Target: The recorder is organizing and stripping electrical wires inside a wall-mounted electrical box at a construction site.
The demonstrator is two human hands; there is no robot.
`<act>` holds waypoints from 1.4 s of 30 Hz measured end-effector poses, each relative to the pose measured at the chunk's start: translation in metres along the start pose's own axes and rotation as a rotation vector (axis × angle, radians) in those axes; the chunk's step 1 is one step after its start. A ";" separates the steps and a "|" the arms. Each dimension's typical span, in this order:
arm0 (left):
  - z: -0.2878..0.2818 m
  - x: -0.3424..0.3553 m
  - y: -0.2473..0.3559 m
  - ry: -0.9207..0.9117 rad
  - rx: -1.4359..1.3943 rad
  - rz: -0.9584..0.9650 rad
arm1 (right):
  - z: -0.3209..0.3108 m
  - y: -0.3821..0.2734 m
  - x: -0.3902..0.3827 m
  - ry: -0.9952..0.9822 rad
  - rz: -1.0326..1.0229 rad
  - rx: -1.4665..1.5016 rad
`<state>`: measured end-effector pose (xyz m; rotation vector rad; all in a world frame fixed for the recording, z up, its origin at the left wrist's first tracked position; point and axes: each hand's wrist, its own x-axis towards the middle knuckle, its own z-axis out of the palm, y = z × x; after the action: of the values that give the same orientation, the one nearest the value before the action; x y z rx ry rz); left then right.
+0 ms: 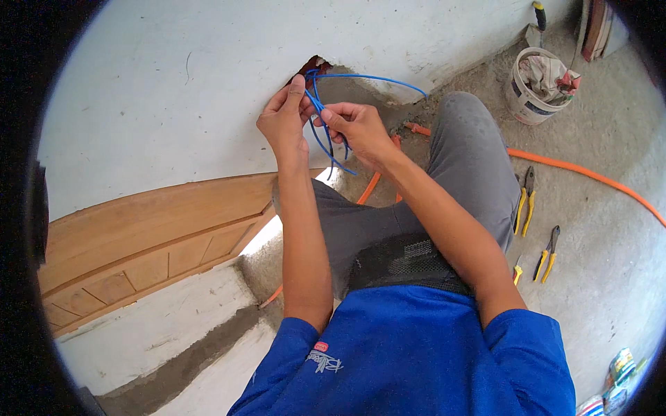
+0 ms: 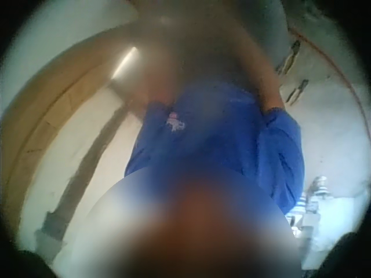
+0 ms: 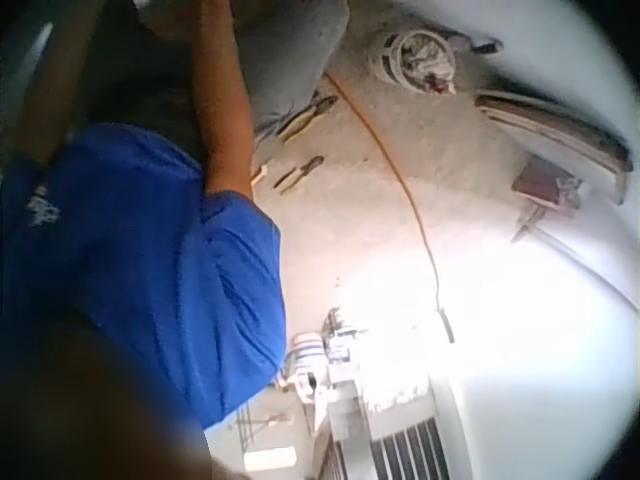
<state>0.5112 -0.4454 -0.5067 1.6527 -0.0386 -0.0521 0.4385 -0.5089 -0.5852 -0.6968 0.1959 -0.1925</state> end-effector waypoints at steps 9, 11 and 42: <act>-0.009 -0.001 -0.004 -0.115 0.301 0.076 | 0.011 0.004 0.006 0.071 -0.073 0.035; -0.006 0.006 0.002 -0.134 0.287 0.087 | 0.012 0.000 0.010 0.021 -0.075 -0.005; -0.082 -0.030 0.002 -0.082 0.474 0.207 | 0.056 0.001 0.036 0.280 -0.537 -1.300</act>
<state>0.4859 -0.3620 -0.4981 2.1106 -0.3037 0.0508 0.4872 -0.4826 -0.5475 -2.0210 0.4022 -0.7048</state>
